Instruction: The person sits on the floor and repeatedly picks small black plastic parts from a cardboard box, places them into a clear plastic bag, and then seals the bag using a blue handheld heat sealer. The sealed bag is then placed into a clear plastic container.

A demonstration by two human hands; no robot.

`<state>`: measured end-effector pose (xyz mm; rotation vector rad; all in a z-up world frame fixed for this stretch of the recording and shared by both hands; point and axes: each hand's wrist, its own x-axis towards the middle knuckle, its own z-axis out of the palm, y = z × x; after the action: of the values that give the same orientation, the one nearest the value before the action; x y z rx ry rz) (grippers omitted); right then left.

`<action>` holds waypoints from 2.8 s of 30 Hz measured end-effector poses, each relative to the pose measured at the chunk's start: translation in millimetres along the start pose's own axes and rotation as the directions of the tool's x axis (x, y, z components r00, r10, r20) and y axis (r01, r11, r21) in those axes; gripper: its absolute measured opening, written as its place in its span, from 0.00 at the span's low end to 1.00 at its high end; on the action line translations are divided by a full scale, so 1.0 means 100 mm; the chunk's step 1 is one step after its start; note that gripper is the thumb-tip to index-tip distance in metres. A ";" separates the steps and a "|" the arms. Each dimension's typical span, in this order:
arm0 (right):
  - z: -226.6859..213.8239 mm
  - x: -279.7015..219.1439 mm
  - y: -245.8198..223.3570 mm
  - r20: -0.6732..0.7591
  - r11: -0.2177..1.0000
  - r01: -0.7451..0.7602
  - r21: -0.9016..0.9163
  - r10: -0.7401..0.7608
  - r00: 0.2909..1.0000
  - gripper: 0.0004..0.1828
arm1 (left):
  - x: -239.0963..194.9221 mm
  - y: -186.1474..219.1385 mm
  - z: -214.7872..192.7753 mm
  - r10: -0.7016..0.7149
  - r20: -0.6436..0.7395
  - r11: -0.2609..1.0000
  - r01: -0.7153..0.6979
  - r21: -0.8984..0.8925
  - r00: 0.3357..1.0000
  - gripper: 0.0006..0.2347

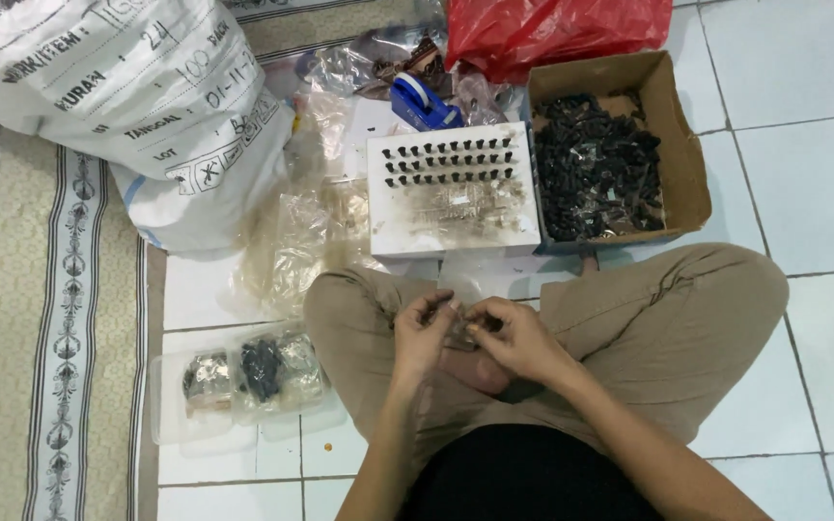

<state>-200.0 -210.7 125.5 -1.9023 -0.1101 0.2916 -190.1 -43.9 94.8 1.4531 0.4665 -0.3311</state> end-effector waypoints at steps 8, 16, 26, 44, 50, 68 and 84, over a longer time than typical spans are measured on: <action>-0.19 0.21 0.02 -0.181 0.999 -0.038 0.033 0.044 0.982 0.06 | 0.01 0.31 0.15 -0.032 0.081 0.971 0.012 0.240 0.996 0.13; -0.18 0.35 0.05 -0.324 0.997 -0.001 -0.074 -0.023 0.946 0.16 | 0.07 0.48 0.33 0.061 -0.068 0.944 -0.035 0.329 0.996 0.13; -0.05 0.36 0.25 -0.351 0.937 -0.140 0.321 0.255 0.901 0.15 | 0.04 0.37 0.39 0.071 0.044 0.899 -0.083 0.429 0.996 0.11; -0.11 0.52 0.45 0.197 0.474 -0.340 0.812 0.326 0.925 0.29 | 0.33 -0.15 0.25 -0.103 0.225 0.921 0.178 -0.346 0.969 0.05; 0.02 0.55 0.52 -0.115 0.811 -0.161 0.563 0.269 0.956 0.31 | -0.06 0.56 0.33 0.164 -0.091 0.950 -0.132 0.282 0.982 0.09; 0.00 0.50 0.26 -0.175 0.699 -0.133 0.702 0.351 0.920 0.22 | 0.59 -0.13 0.23 -0.226 0.191 0.796 0.294 -0.529 0.955 0.02; -0.13 0.68 0.05 -0.329 0.974 0.006 0.227 0.071 0.942 0.35 | 0.05 0.54 0.55 0.263 -0.202 0.911 -0.173 0.374 0.944 0.06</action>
<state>-131.1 -209.3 114.8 -1.7014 0.1775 -0.0030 -153.5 -93.1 142.1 1.8934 0.4528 -0.0484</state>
